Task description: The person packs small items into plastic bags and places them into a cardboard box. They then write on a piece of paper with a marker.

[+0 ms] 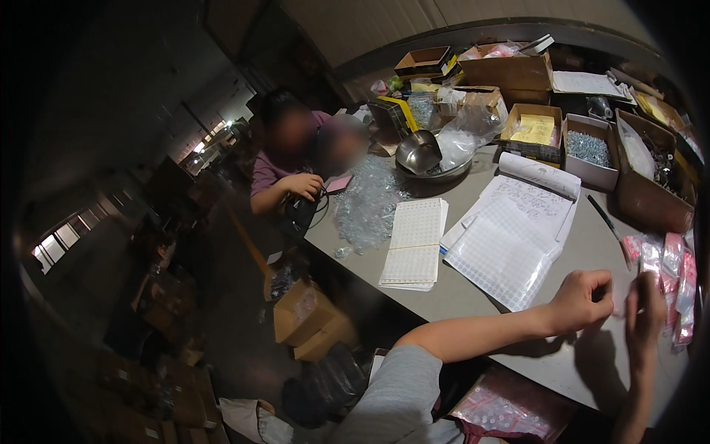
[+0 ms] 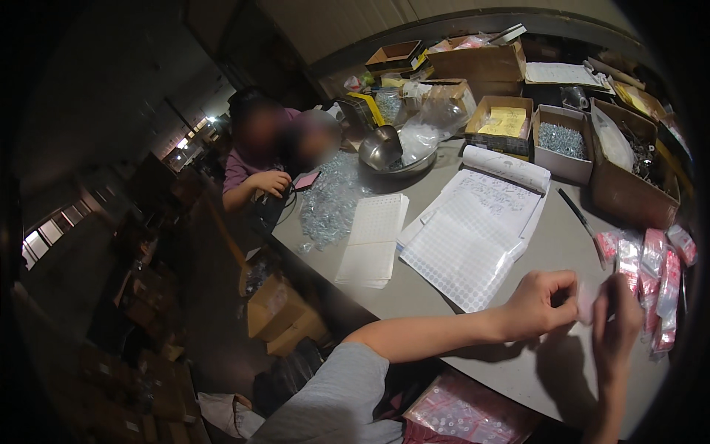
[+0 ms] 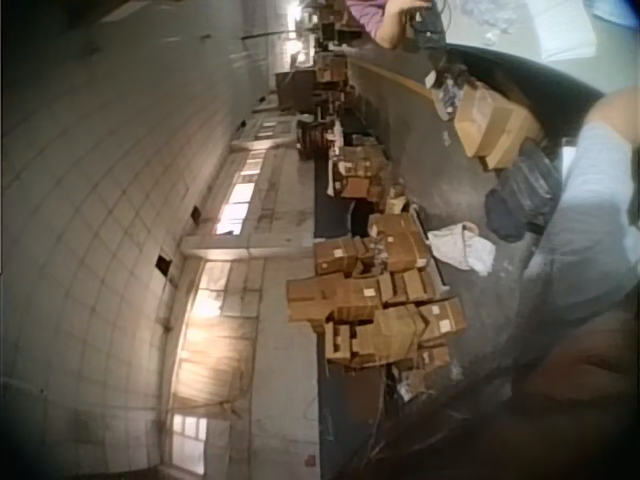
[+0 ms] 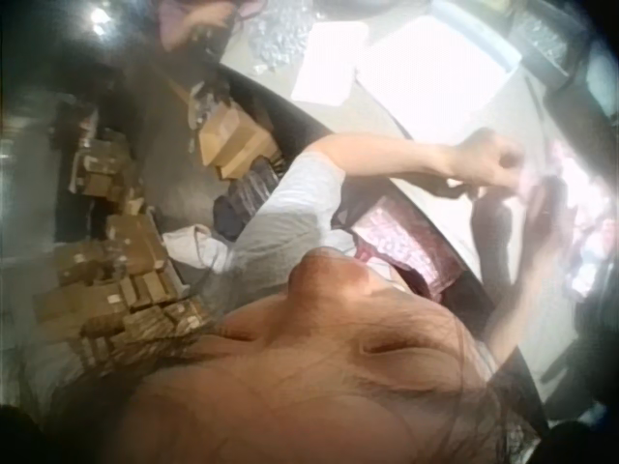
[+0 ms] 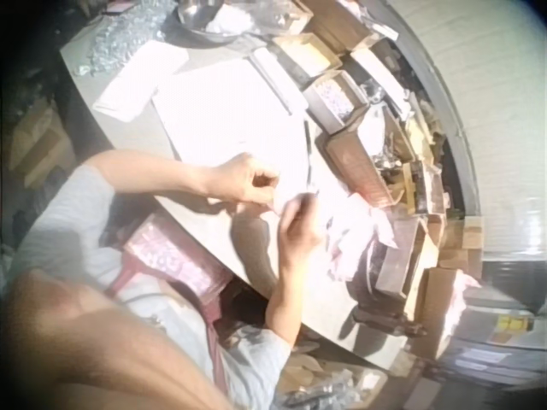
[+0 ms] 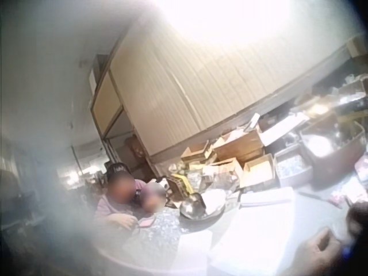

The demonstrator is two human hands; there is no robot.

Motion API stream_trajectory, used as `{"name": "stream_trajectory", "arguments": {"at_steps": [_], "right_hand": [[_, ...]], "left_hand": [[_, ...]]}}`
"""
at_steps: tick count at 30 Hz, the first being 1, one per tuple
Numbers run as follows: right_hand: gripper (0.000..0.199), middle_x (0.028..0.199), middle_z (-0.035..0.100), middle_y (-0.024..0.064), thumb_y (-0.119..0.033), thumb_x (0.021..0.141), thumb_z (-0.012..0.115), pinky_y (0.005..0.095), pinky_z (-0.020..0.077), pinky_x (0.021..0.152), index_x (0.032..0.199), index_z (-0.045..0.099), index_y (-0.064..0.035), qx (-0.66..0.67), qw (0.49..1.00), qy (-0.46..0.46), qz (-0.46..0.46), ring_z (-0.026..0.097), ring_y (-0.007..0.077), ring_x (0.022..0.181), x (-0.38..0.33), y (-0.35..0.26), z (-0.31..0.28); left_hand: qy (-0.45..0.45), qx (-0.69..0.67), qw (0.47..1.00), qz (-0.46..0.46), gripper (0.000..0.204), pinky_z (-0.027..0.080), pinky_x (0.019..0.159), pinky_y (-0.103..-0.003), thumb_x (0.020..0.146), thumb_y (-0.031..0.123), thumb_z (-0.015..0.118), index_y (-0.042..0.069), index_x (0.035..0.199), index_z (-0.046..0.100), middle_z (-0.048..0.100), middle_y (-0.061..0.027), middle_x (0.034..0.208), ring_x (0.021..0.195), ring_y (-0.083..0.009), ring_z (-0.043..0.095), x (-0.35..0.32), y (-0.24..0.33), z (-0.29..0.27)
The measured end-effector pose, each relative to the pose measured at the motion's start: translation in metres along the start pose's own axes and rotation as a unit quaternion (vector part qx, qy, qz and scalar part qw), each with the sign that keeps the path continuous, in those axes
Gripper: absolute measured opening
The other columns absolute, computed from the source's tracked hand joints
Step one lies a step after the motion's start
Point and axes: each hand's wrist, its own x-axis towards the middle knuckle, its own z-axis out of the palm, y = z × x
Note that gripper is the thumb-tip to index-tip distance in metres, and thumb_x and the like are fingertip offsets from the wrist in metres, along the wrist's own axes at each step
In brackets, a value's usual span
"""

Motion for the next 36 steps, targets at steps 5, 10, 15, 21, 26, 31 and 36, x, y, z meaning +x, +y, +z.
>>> {"name": "stream_trajectory", "arguments": {"at_steps": [5, 10, 15, 21, 26, 31, 36], "right_hand": [[0.018, 0.088, 0.058, 0.0171, 0.011, 0.088, 0.059, 0.0344, 0.0498, 0.071, 0.104, 0.056, 0.0039, -0.025, 0.999, 0.028, -0.038, 0.061, 0.0326, 0.079, 0.004, -0.001, 0.003], [0.021, 0.139, 0.059, 0.0218, 0.002, 0.074, 0.061, 0.0549, 0.0448, 0.105, 0.094, 0.065, 0.0056, -0.168, 0.965, -0.050, -0.196, 0.059, 0.0440, 0.122, 0.019, -0.020, -0.011], [0.044, 0.128, 0.065, 0.0234, -0.004, 0.074, 0.067, 0.0484, 0.0509, 0.095, 0.117, 0.068, 0.0038, -0.125, 0.982, -0.130, -0.057, 0.064, 0.0429, 0.115, 0.010, -0.026, -0.008], [0.048, 0.103, 0.070, 0.0238, 0.006, 0.081, 0.056, 0.0412, 0.0561, 0.077, 0.128, 0.064, 0.0012, -0.047, 0.996, -0.076, -0.002, 0.071, 0.0380, 0.090, -0.012, 0.037, 0.006], [0.038, 0.111, 0.069, 0.0210, 0.004, 0.088, 0.061, 0.0358, 0.0556, 0.085, 0.126, 0.064, 0.0063, -0.035, 0.996, -0.005, -0.082, 0.069, 0.0319, 0.099, 0.001, 0.032, -0.009], [0.042, 0.137, 0.059, 0.0225, -0.003, 0.086, 0.065, 0.0516, 0.0431, 0.109, 0.128, 0.065, -0.0012, -0.120, 0.971, -0.074, -0.194, 0.056, 0.0390, 0.129, 0.016, -0.022, 0.007], [0.037, 0.146, 0.052, 0.0180, -0.003, 0.084, 0.067, 0.0544, 0.0387, 0.114, 0.120, 0.067, -0.0053, -0.076, 0.987, -0.039, -0.137, 0.042, 0.0449, 0.141, 0.000, -0.017, 0.035]], "left_hand": [[-0.010, 0.054, 0.998, -0.012, 0.016, 0.047, 0.055, -0.029, 0.089, 0.011, 0.066, -0.001, 0.080, 0.060, 0.066, -0.0071, 0.064, 0.060, -0.0106, 0.062, 0.000, -0.001, 0.003], [0.001, 0.015, 1.000, -0.018, 0.015, 0.048, 0.058, -0.033, 0.090, 0.012, 0.066, -0.001, 0.083, 0.061, 0.065, -0.0121, 0.070, 0.061, -0.0184, 0.063, 0.002, -0.002, 0.004], [-0.010, 0.137, 0.975, 0.175, 0.014, 0.048, 0.060, -0.037, 0.090, 0.012, 0.067, 0.000, 0.086, 0.060, 0.063, -0.0156, 0.077, 0.065, -0.0288, 0.062, -0.009, -0.011, 0.011], [-0.088, 0.023, 0.995, 0.040, 0.020, 0.050, 0.064, -0.033, 0.096, 0.020, 0.066, 0.000, 0.094, 0.063, 0.067, -0.0092, 0.083, 0.073, -0.0191, 0.064, -0.003, -0.018, 0.013], [-0.102, -0.288, 0.933, -0.189, 0.068, 0.059, 0.079, -0.032, 0.094, 0.060, 0.063, 0.008, 0.134, 0.051, 0.067, -0.0065, 0.108, 0.097, -0.0184, 0.068, 0.015, -0.032, -0.006], [0.001, -0.475, 0.845, -0.245, 0.091, 0.057, 0.092, -0.041, 0.080, 0.078, 0.063, 0.007, 0.135, 0.050, 0.064, -0.0064, 0.114, 0.109, -0.0202, 0.065, 0.023, -0.005, -0.027], [-0.031, -0.471, 0.851, -0.231, 0.078, 0.056, 0.091, -0.036, 0.082, 0.076, 0.065, 0.008, 0.121, 0.059, 0.066, -0.0047, 0.109, 0.102, -0.0176, 0.067, 0.015, -0.003, -0.010]]}}
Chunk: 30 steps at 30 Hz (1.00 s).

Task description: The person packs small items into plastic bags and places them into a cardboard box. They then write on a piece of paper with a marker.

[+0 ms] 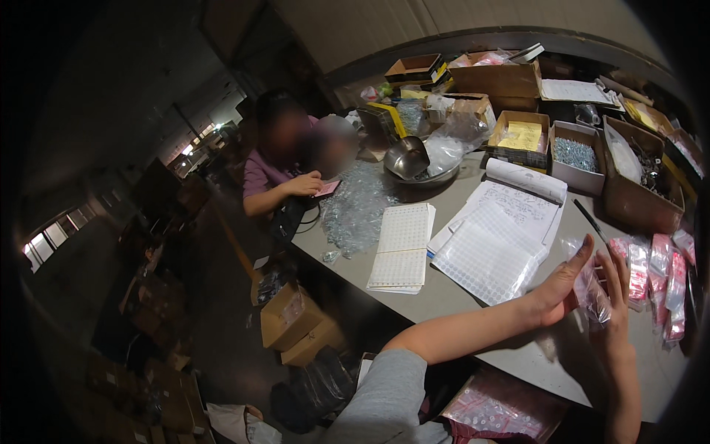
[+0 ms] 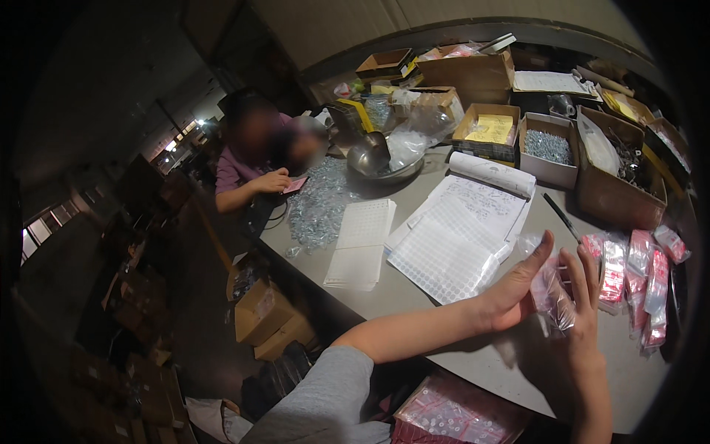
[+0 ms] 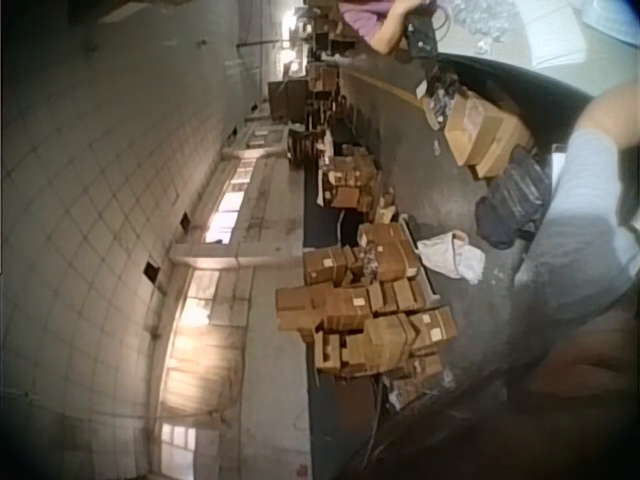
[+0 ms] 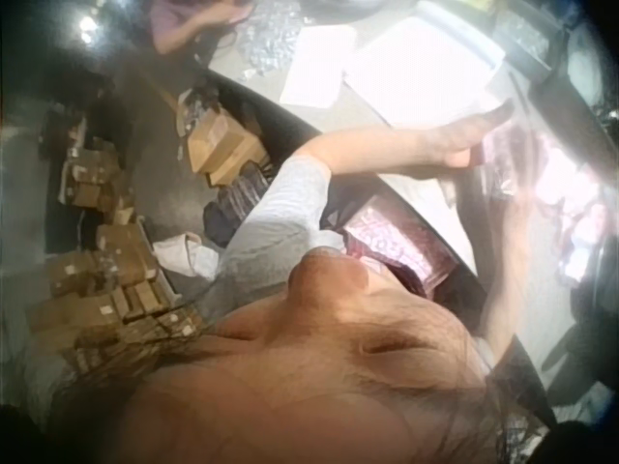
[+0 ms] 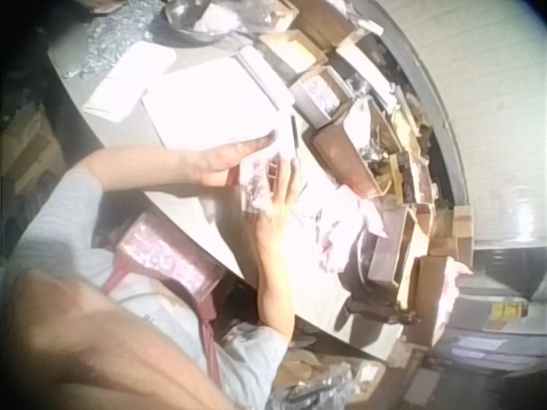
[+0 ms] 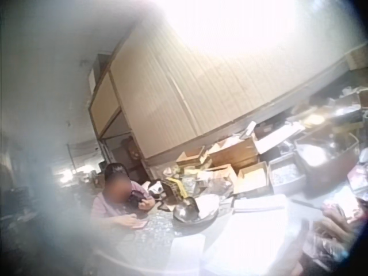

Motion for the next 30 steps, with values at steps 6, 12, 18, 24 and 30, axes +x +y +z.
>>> {"name": "stream_trajectory", "arguments": {"at_steps": [6, 12, 18, 24, 30], "right_hand": [[0.017, 0.134, 0.062, 0.0167, -0.009, 0.089, 0.067, 0.0580, 0.0355, 0.116, 0.106, 0.071, -0.0048, 0.016, 0.999, 0.035, -0.009, 0.047, 0.0423, 0.137, -0.002, -0.001, -0.018], [0.016, 0.132, 0.063, 0.0201, -0.006, 0.090, 0.061, 0.0636, 0.0309, 0.117, 0.103, 0.069, -0.0011, 0.014, 0.997, 0.033, -0.067, 0.049, 0.0427, 0.136, 0.003, 0.000, -0.008], [0.021, 0.132, 0.058, 0.0222, -0.001, 0.084, 0.062, 0.0612, 0.0319, 0.117, 0.104, 0.065, 0.0066, -0.028, 0.999, 0.017, 0.000, 0.045, 0.0442, 0.137, 0.001, 0.001, -0.014], [0.021, 0.132, 0.056, 0.0221, -0.001, 0.084, 0.060, 0.0606, 0.0311, 0.118, 0.103, 0.064, 0.0080, 0.024, 1.000, 0.014, 0.011, 0.044, 0.0448, 0.137, -0.001, 0.005, 0.005], [0.017, 0.131, 0.059, 0.0237, -0.006, 0.090, 0.056, 0.0633, 0.0306, 0.118, 0.099, 0.062, 0.0081, -0.031, 0.999, 0.000, -0.029, 0.047, 0.0456, 0.136, -0.001, 0.011, -0.001]], "left_hand": [[0.058, 0.006, 0.998, -0.003, 0.069, 0.057, 0.085, -0.035, 0.087, 0.072, 0.064, 0.008, 0.112, 0.059, 0.065, -0.0031, 0.099, 0.092, -0.0169, 0.068, 0.002, -0.001, 0.003], [0.111, -0.008, 0.994, 0.004, 0.068, 0.057, 0.082, -0.035, 0.088, 0.074, 0.061, 0.009, 0.109, 0.060, 0.065, -0.0033, 0.096, 0.089, -0.0164, 0.068, 0.003, 0.003, -0.015], [0.081, -0.002, 0.996, -0.045, 0.071, 0.056, 0.082, -0.033, 0.087, 0.073, 0.063, 0.008, 0.114, 0.058, 0.064, -0.0021, 0.099, 0.090, -0.0146, 0.068, 0.015, -0.009, -0.014], [0.115, 0.027, 0.992, -0.040, 0.068, 0.057, 0.080, -0.033, 0.088, 0.071, 0.064, 0.010, 0.116, 0.056, 0.066, -0.0010, 0.100, 0.088, -0.0132, 0.068, 0.003, -0.012, -0.008], [0.089, 0.064, 0.992, -0.059, 0.065, 0.059, 0.080, -0.033, 0.089, 0.071, 0.062, 0.012, 0.115, 0.059, 0.067, -0.0004, 0.102, 0.093, -0.0125, 0.069, 0.005, -0.019, -0.019]]}}
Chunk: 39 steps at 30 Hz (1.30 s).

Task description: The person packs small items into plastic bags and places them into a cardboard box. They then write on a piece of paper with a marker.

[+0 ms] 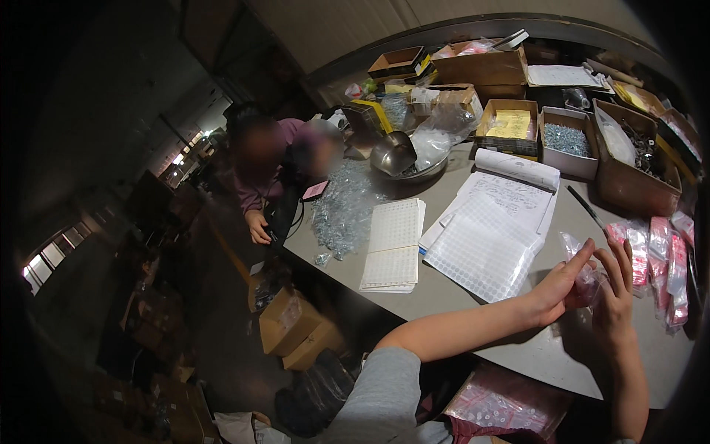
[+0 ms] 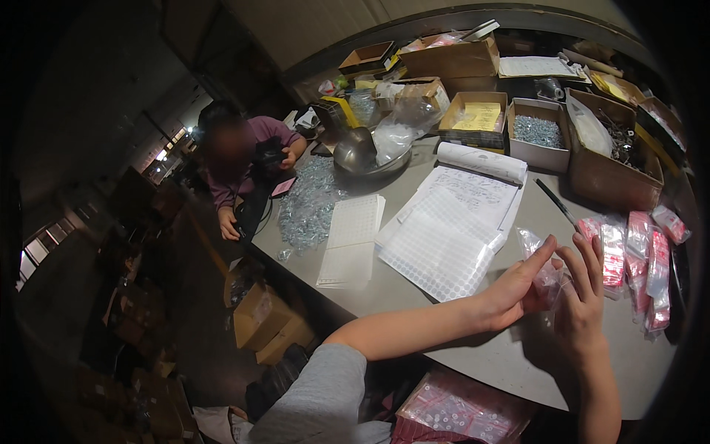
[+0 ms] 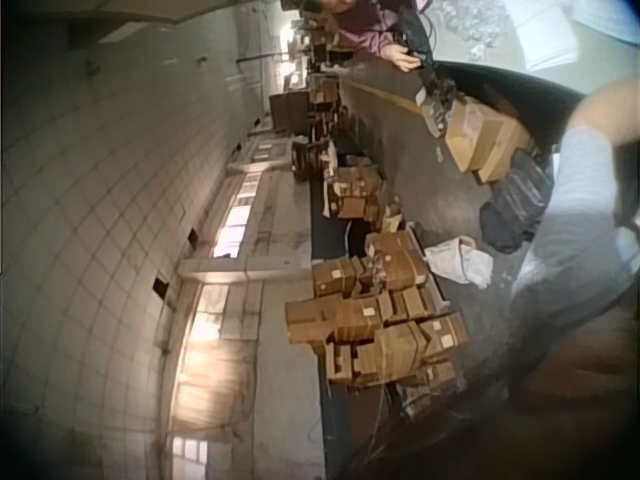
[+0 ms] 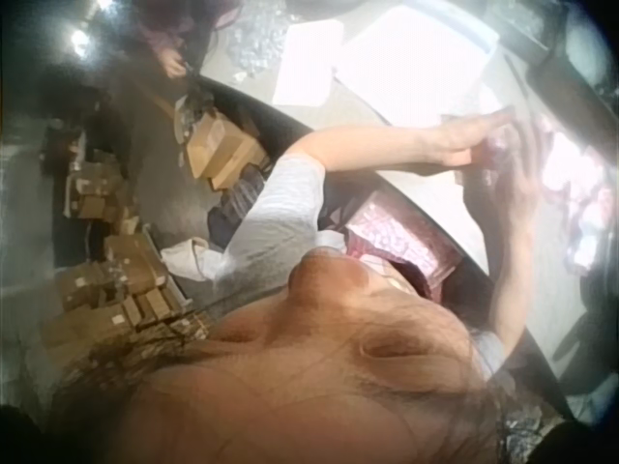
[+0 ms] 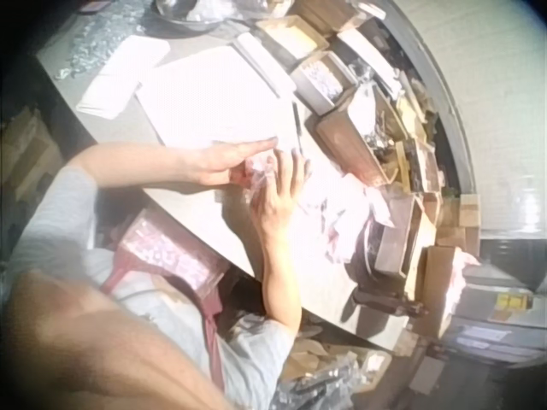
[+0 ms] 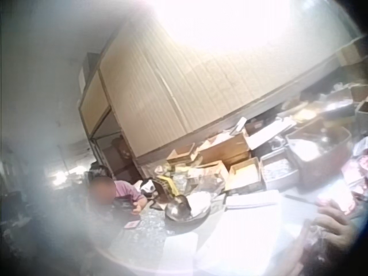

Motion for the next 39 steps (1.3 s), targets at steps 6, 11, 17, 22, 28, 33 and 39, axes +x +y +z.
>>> {"name": "stream_trajectory", "arguments": {"at_steps": [6, 11, 17, 22, 28, 33, 39], "right_hand": [[0.011, 0.129, 0.063, 0.0229, -0.002, 0.086, 0.058, 0.0655, 0.0299, 0.118, 0.081, 0.059, 0.0075, 0.040, 0.998, 0.042, -0.027, 0.051, 0.0463, 0.132, 0.001, -0.003, -0.003], [0.019, 0.126, 0.066, 0.0212, -0.001, 0.075, 0.061, 0.0665, 0.0268, 0.119, 0.061, 0.048, 0.0033, 0.064, 0.995, 0.057, -0.051, 0.051, 0.0442, 0.133, -0.001, -0.003, -0.006], [0.013, 0.126, 0.067, 0.0191, -0.005, 0.071, 0.064, 0.0594, 0.0262, 0.119, 0.065, 0.055, 0.0019, 0.184, 0.982, 0.017, 0.041, 0.047, 0.0427, 0.136, 0.000, -0.004, -0.014], [0.021, 0.133, 0.060, 0.0122, -0.011, 0.087, 0.066, 0.0457, 0.0297, 0.116, 0.102, 0.072, 0.0020, 0.420, 0.862, 0.010, 0.283, 0.051, 0.0318, 0.131, -0.002, -0.011, -0.013], [0.049, 0.137, 0.057, 0.0119, -0.024, 0.085, 0.070, 0.0330, 0.0413, 0.106, 0.121, 0.063, 0.0088, 0.661, 0.627, 0.014, 0.413, 0.057, 0.0206, 0.122, 0.001, -0.005, -0.015], [0.065, 0.136, 0.060, 0.0142, -0.024, 0.089, 0.070, 0.0315, 0.0438, 0.110, 0.143, 0.050, 0.0079, 0.744, 0.514, -0.010, 0.427, 0.059, 0.0217, 0.124, 0.004, 0.010, -0.012], [0.033, 0.112, 0.066, 0.0116, -0.024, 0.103, 0.058, 0.0372, 0.0497, 0.108, 0.125, 0.059, 0.0015, 0.712, 0.514, 0.046, 0.475, 0.066, 0.0179, 0.094, 0.014, 0.032, -0.029]], "left_hand": [[-0.006, -0.010, 0.999, 0.039, 0.063, 0.056, 0.069, -0.027, 0.090, 0.071, 0.063, 0.011, 0.108, 0.058, 0.064, 0.0017, 0.091, 0.081, -0.0083, 0.065, -0.005, 0.006, 0.015], [-0.017, 0.009, 0.997, 0.074, 0.063, 0.056, 0.072, -0.028, 0.090, 0.069, 0.064, 0.010, 0.110, 0.059, 0.065, -0.0008, 0.095, 0.085, -0.0108, 0.066, -0.001, 0.004, 0.014], [-0.019, 0.016, 0.996, 0.089, 0.067, 0.055, 0.078, -0.029, 0.089, 0.069, 0.066, 0.007, 0.114, 0.059, 0.065, -0.0034, 0.101, 0.091, -0.0119, 0.066, 0.003, 0.002, 0.008], [-0.008, 0.006, 0.996, 0.085, 0.066, 0.056, 0.082, -0.032, 0.090, 0.065, 0.067, 0.007, 0.119, 0.056, 0.064, -0.0035, 0.103, 0.094, -0.0125, 0.066, 0.004, 0.000, 0.001], [0.012, 0.006, 0.997, 0.080, 0.055, 0.056, 0.084, -0.033, 0.096, 0.057, 0.065, 0.007, 0.118, 0.059, 0.066, -0.0041, 0.100, 0.094, -0.0135, 0.067, 0.009, 0.007, -0.004], [0.035, 0.012, 0.998, 0.057, 0.051, 0.055, 0.084, -0.033, 0.103, 0.055, 0.052, 0.007, 0.119, 0.059, 0.068, -0.0059, 0.102, 0.097, -0.0179, 0.068, -0.002, 0.029, 0.012], [-0.012, -0.097, 0.985, 0.141, 0.061, 0.057, 0.069, -0.032, 0.099, 0.058, 0.057, 0.000, 0.118, 0.061, 0.070, -0.0093, 0.097, 0.080, -0.0174, 0.067, 0.026, 0.058, -0.068]]}}
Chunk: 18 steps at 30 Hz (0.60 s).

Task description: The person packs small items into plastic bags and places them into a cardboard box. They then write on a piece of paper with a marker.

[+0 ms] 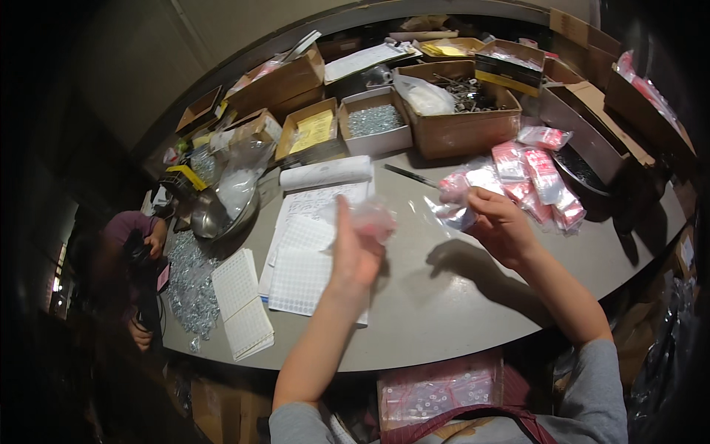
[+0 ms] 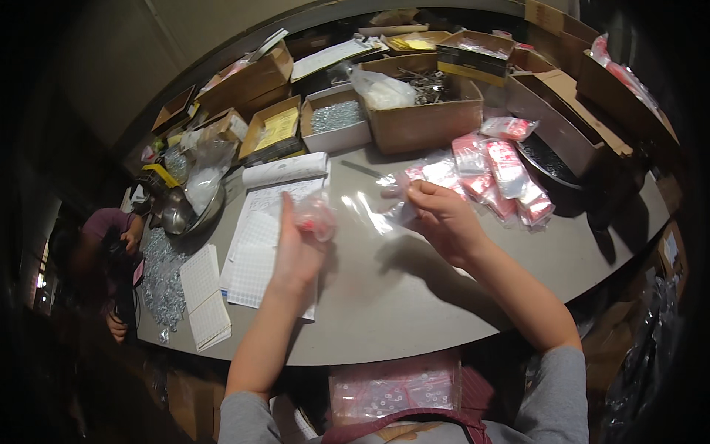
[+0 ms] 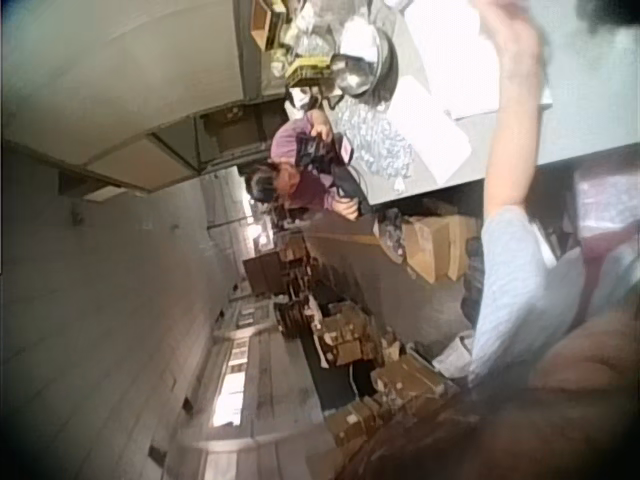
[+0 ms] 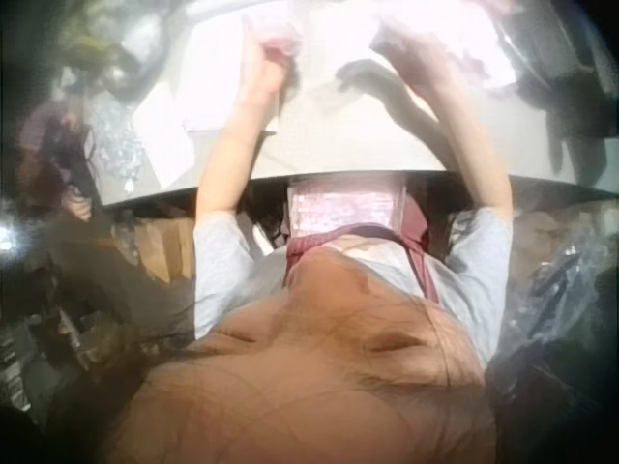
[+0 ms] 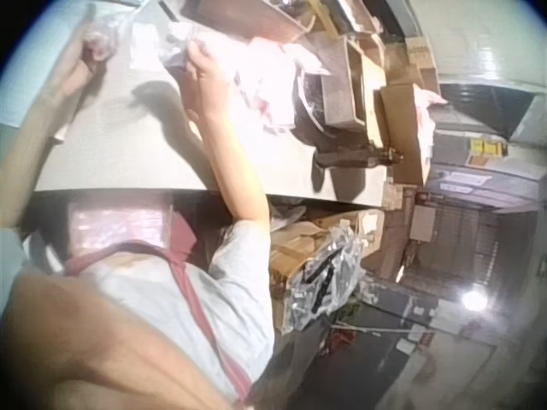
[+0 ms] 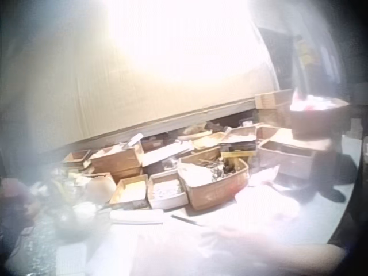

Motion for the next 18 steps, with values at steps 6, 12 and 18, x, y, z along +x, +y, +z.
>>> {"name": "stream_trajectory", "arguments": {"at_steps": [6, 12, 18], "right_hand": [[0.019, 0.087, 0.062, 0.0016, -0.022, 0.103, 0.061, 0.0321, 0.0544, 0.078, 0.107, 0.062, -0.0033, -0.193, 0.980, 0.033, 0.047, 0.064, 0.0093, 0.076, 0.009, 0.021, -0.015], [0.032, 0.097, 0.066, 0.0053, -0.003, 0.087, 0.060, 0.0298, 0.0514, 0.080, 0.118, 0.065, 0.0027, -0.240, 0.969, -0.046, 0.040, 0.065, 0.0156, 0.087, 0.017, 0.023, -0.032], [0.039, 0.117, 0.063, 0.0124, 0.001, 0.085, 0.062, 0.0349, 0.0497, 0.097, 0.123, 0.065, 0.0040, -0.408, 0.909, 0.014, -0.086, 0.063, 0.0219, 0.110, 0.021, 0.020, -0.044]], "left_hand": [[0.179, -0.054, 0.981, 0.057, 0.064, 0.062, 0.089, -0.039, 0.097, 0.059, 0.060, 0.000, 0.122, 0.059, 0.068, -0.0132, 0.114, 0.103, -0.0260, 0.068, 0.005, 0.032, 0.001], [0.187, -0.047, 0.979, 0.067, 0.062, 0.061, 0.091, -0.041, 0.097, 0.056, 0.061, 0.000, 0.125, 0.057, 0.064, -0.0144, 0.119, 0.106, -0.0280, 0.066, 0.006, 0.041, -0.007], [0.176, -0.018, 0.984, 0.031, 0.061, 0.061, 0.089, -0.039, 0.099, 0.055, 0.059, -0.001, 0.123, 0.058, 0.066, -0.0159, 0.116, 0.103, -0.0269, 0.068, 0.001, 0.026, 0.016]]}}
